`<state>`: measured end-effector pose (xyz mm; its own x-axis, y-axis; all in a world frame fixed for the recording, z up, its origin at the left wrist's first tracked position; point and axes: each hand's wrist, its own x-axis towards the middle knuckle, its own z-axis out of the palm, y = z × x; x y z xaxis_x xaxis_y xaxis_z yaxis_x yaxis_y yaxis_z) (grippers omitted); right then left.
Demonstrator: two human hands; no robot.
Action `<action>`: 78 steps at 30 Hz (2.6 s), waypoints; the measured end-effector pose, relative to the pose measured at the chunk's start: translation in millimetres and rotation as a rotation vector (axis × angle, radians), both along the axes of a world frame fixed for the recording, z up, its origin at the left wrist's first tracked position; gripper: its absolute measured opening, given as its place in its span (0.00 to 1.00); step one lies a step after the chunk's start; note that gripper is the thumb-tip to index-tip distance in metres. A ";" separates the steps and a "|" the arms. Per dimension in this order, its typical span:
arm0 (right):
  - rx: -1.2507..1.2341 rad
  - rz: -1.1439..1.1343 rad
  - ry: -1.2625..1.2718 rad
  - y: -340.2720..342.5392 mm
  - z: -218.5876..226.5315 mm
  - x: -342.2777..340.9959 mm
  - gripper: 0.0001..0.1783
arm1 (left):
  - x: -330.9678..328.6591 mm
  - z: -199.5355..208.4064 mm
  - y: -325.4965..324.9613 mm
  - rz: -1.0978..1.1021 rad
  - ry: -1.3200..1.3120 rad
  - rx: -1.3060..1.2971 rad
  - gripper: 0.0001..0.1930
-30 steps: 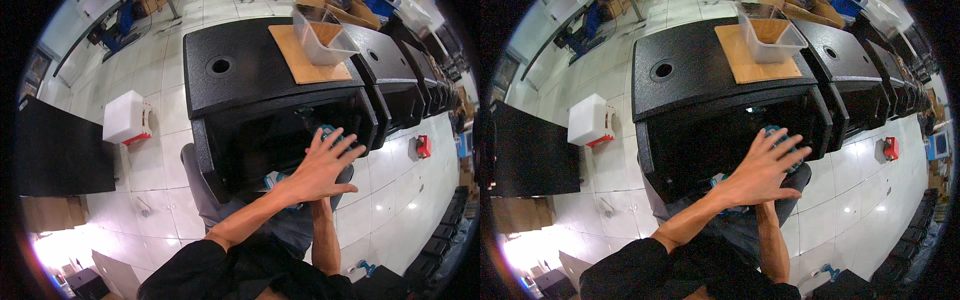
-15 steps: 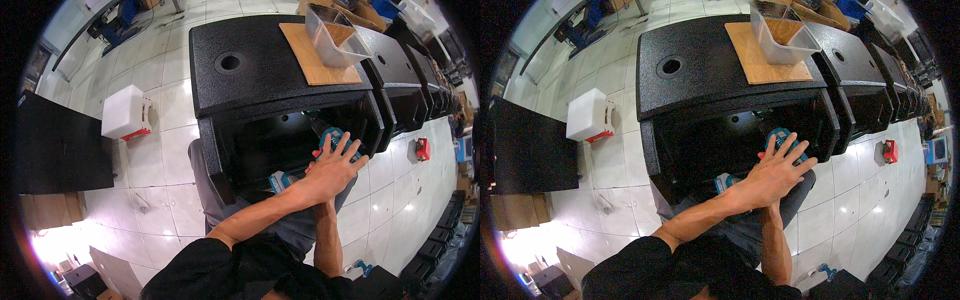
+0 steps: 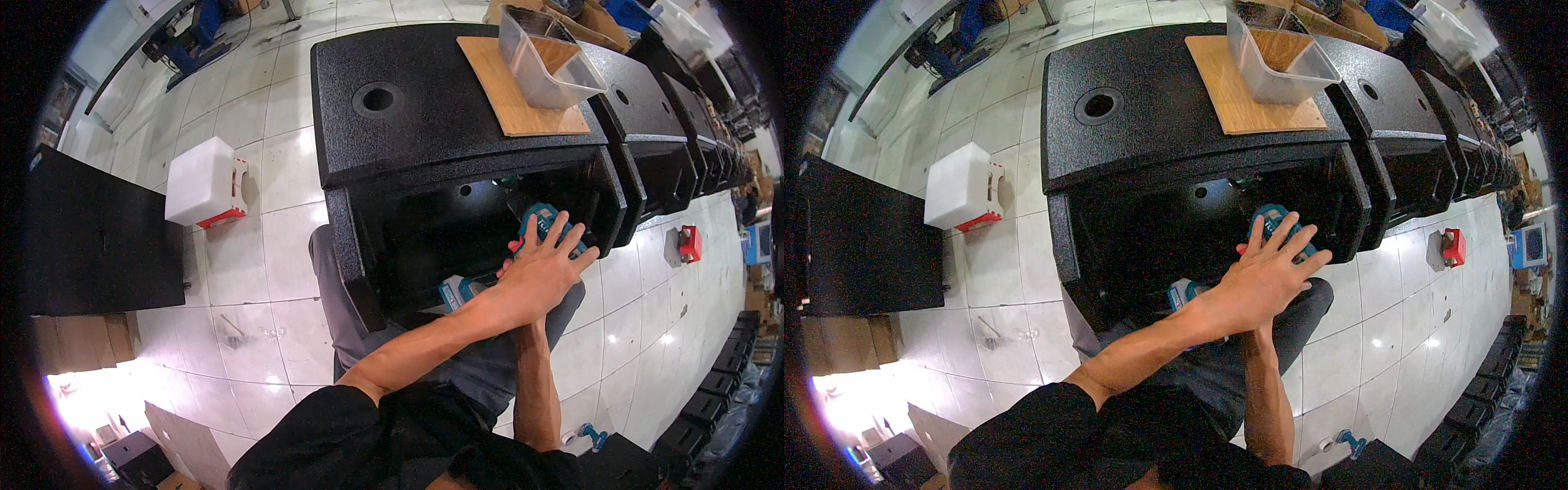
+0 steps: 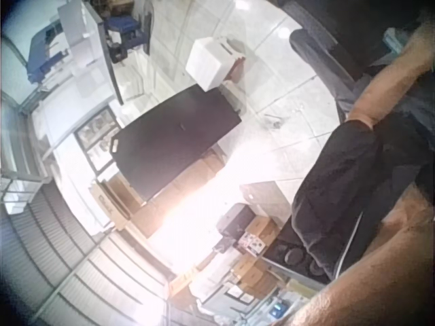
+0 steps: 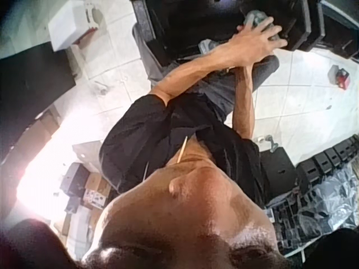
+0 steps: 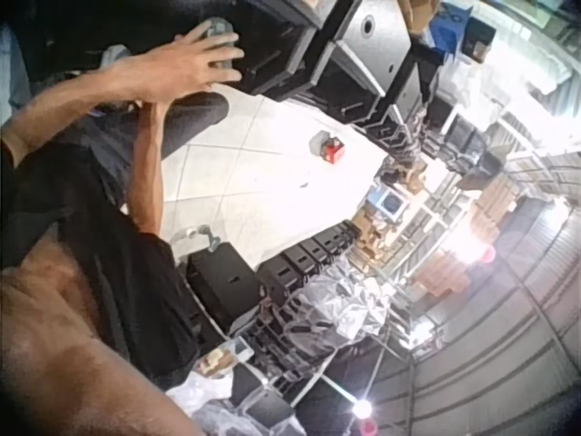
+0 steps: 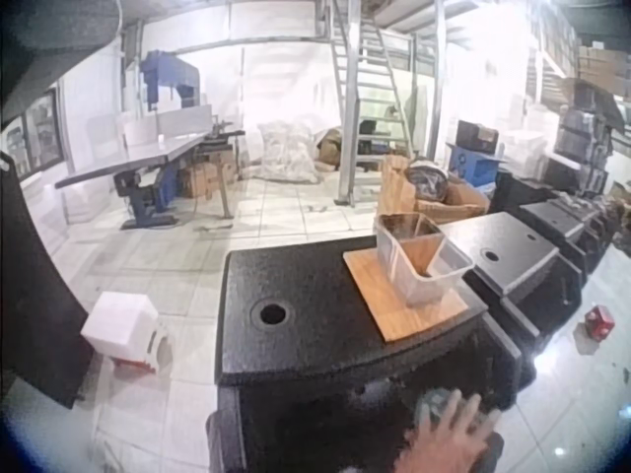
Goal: The person sits on the floor and uses a cordless drill to attach screws to the interior of black speaker cabinets. They handle a small container of screws, position speaker panels, and fasten components inside the cabinets.
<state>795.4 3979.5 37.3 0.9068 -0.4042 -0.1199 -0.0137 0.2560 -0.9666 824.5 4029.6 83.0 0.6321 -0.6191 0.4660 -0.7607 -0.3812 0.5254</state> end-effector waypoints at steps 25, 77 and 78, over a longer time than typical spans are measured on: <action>0.000 0.042 0.001 -2.5 -1.8 1.0 0.20 | 7.6 3.5 0.6 0.054 0.081 -0.141 0.27; 0.529 0.211 0.353 -253.1 -32.9 -220.5 0.22 | 116.2 -144.5 28.0 0.679 -0.213 0.333 0.24; 0.504 0.216 0.403 -265.1 -31.8 -223.5 0.19 | 103.1 -141.1 19.5 0.737 -0.129 0.309 0.24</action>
<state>571.9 3714.4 5.5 0.8058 -0.0248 -0.5917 -0.4496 0.6246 -0.6385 927.6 4049.1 -58.1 0.8806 -0.1774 0.4393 -0.3052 -0.9217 0.2395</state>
